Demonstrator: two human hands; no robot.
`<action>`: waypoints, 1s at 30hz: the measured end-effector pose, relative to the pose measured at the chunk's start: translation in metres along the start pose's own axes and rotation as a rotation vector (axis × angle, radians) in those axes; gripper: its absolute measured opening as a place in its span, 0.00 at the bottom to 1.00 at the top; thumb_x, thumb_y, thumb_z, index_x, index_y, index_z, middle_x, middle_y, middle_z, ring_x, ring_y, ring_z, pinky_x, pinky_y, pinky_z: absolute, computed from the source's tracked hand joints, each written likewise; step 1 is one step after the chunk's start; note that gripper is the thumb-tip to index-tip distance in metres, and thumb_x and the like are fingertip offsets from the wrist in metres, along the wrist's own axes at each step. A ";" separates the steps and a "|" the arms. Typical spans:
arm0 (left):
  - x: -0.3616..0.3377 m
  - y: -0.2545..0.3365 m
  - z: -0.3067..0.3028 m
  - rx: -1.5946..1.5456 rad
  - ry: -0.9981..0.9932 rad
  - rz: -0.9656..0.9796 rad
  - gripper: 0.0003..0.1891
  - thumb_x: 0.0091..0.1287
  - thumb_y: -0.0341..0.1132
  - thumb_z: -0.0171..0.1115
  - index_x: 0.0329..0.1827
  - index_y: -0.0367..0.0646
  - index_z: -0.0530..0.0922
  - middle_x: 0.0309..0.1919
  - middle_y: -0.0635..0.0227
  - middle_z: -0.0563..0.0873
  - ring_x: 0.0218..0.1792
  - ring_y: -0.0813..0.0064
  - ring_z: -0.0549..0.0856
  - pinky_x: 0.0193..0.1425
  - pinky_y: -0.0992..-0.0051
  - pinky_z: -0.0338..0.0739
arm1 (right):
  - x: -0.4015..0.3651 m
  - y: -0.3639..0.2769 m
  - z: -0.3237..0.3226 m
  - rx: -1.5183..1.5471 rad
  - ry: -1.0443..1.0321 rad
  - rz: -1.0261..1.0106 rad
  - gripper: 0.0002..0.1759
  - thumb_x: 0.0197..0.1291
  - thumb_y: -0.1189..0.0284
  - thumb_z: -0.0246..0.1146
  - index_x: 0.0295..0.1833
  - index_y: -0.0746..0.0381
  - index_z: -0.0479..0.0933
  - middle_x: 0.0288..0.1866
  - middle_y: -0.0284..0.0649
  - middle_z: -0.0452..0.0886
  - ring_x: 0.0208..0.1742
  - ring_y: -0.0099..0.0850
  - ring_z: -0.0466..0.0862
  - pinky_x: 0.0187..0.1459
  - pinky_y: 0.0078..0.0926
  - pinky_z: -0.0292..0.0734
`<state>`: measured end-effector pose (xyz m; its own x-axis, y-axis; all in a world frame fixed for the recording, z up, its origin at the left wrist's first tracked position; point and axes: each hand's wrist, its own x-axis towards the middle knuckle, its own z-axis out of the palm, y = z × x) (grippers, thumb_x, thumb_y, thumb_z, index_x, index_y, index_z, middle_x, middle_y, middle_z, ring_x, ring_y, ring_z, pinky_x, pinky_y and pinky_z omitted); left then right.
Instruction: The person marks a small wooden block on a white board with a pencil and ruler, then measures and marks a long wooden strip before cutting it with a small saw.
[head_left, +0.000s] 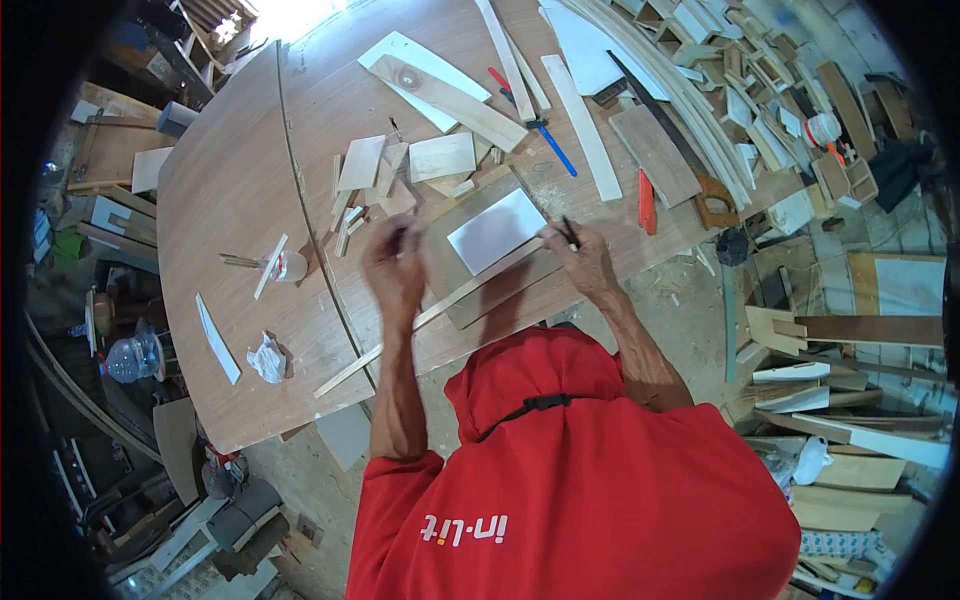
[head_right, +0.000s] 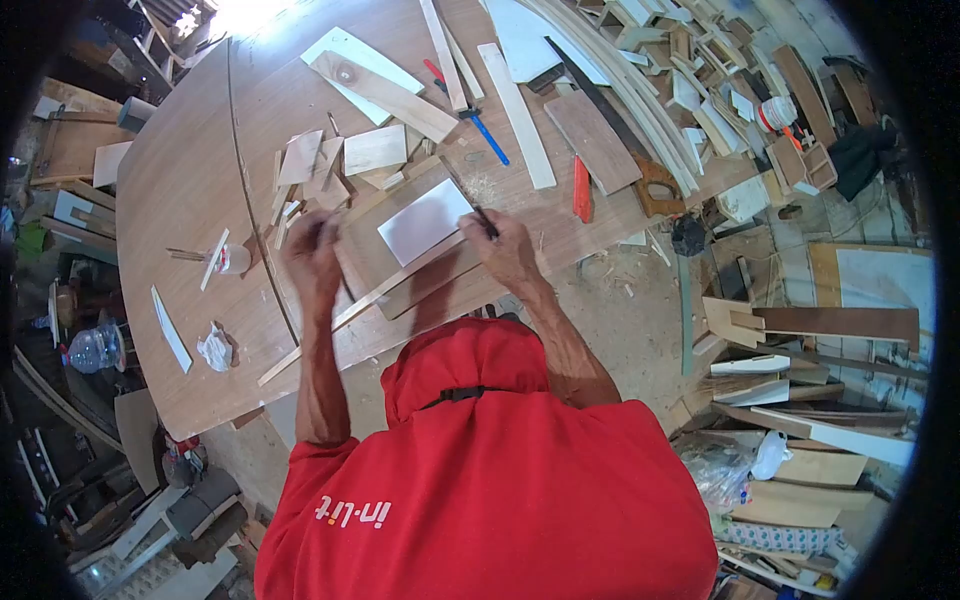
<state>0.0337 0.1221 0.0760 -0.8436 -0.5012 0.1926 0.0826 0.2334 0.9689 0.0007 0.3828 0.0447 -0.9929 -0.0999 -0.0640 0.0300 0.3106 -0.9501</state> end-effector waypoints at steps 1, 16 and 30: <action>-0.005 0.012 0.021 -0.087 -0.099 -0.013 0.04 0.66 0.24 0.64 0.41 0.35 0.82 0.32 0.71 0.84 0.32 0.83 0.80 0.37 0.79 0.76 | -0.003 -0.005 0.007 0.047 -0.047 -0.038 0.17 0.66 0.60 0.64 0.41 0.66 0.81 0.25 0.35 0.76 0.29 0.23 0.72 0.33 0.27 0.69; -0.050 -0.074 -0.014 0.889 0.245 0.139 0.16 0.60 0.33 0.65 0.51 0.40 0.79 0.54 0.55 0.79 0.56 0.52 0.77 0.58 0.55 0.74 | -0.020 0.026 -0.020 0.028 0.028 0.095 0.15 0.71 0.64 0.57 0.37 0.65 0.79 0.22 0.29 0.74 0.24 0.20 0.72 0.28 0.25 0.67; -0.036 -0.129 -0.103 1.217 0.245 -0.066 0.08 0.61 0.31 0.60 0.38 0.35 0.82 0.40 0.49 0.80 0.44 0.49 0.80 0.47 0.58 0.77 | -0.023 0.049 -0.027 0.013 0.177 0.217 0.17 0.70 0.64 0.58 0.32 0.65 0.79 0.21 0.31 0.75 0.24 0.21 0.74 0.29 0.25 0.67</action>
<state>0.1082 0.0242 -0.0404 -0.6951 -0.6533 0.3000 -0.6124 0.7567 0.2289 0.0220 0.4254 0.0081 -0.9677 0.1348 -0.2129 0.2443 0.2947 -0.9238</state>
